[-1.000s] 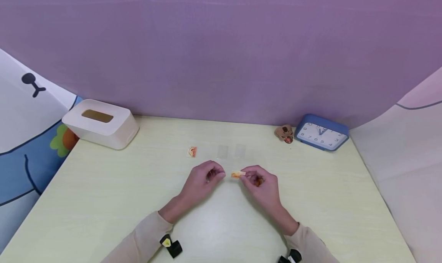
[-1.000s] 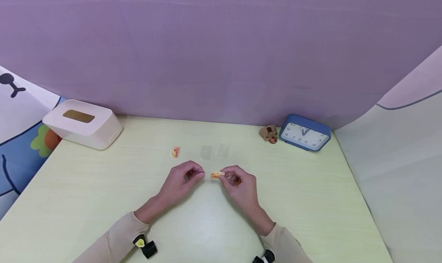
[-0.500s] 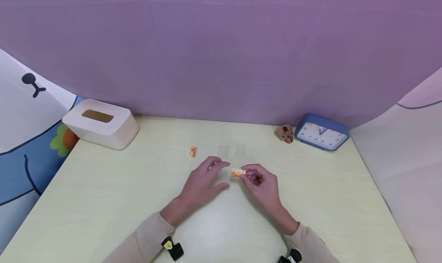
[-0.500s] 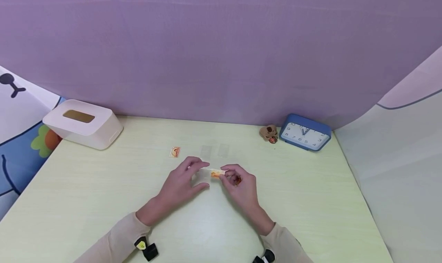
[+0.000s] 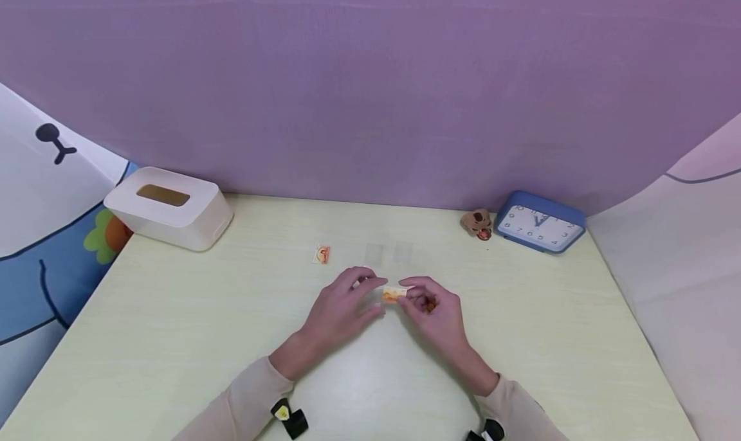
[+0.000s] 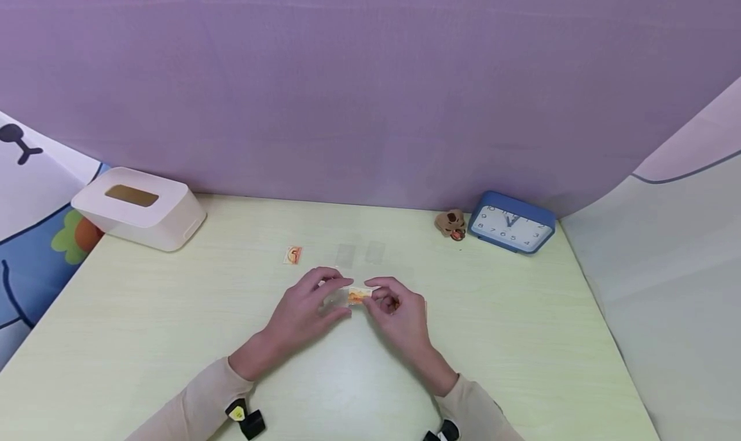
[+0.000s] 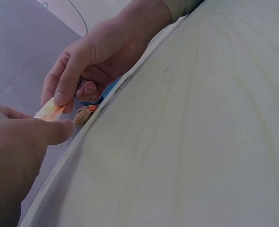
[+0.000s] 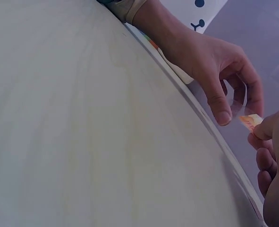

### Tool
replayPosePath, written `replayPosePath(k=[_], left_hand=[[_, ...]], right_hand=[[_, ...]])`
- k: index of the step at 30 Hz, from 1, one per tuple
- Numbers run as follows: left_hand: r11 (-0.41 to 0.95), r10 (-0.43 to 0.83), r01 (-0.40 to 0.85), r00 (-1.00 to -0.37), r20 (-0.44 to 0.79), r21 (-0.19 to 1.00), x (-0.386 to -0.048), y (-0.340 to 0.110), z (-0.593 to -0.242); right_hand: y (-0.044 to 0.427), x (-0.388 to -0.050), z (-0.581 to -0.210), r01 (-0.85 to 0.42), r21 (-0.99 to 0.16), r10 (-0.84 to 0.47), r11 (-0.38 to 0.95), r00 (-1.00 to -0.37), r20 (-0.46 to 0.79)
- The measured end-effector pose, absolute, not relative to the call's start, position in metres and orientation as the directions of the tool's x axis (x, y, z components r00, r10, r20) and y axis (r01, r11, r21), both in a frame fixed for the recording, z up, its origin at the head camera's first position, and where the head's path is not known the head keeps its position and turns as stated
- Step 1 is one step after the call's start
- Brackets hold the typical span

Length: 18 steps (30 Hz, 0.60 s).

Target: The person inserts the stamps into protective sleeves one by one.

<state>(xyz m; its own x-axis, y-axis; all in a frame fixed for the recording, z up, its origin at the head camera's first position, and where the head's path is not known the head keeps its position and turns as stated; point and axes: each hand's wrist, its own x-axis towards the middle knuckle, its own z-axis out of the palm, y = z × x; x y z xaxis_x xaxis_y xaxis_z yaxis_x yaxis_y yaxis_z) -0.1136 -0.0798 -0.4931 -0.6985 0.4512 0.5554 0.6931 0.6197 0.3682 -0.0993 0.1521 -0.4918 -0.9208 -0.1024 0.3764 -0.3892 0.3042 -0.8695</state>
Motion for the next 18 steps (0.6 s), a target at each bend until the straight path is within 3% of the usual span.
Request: replayPosePath(k=[13,18], left_hand=[[0.607,0.481,0.745,-0.622,0.617,0.278,-0.1146,-0.0800,-0.4931],[0.613,0.457,0.728,-0.643,0.615,0.305,-0.1145,-0.0797,-0.4933]], right_hand=[[0.1514,-0.0981,-0.4903,-0.380,-0.864,-0.121,0.330,-0.925,0.361],[0.1516,-0.0978,-0.4888,-0.372,-0.858,-0.114,0.355,-0.928,0.355]])
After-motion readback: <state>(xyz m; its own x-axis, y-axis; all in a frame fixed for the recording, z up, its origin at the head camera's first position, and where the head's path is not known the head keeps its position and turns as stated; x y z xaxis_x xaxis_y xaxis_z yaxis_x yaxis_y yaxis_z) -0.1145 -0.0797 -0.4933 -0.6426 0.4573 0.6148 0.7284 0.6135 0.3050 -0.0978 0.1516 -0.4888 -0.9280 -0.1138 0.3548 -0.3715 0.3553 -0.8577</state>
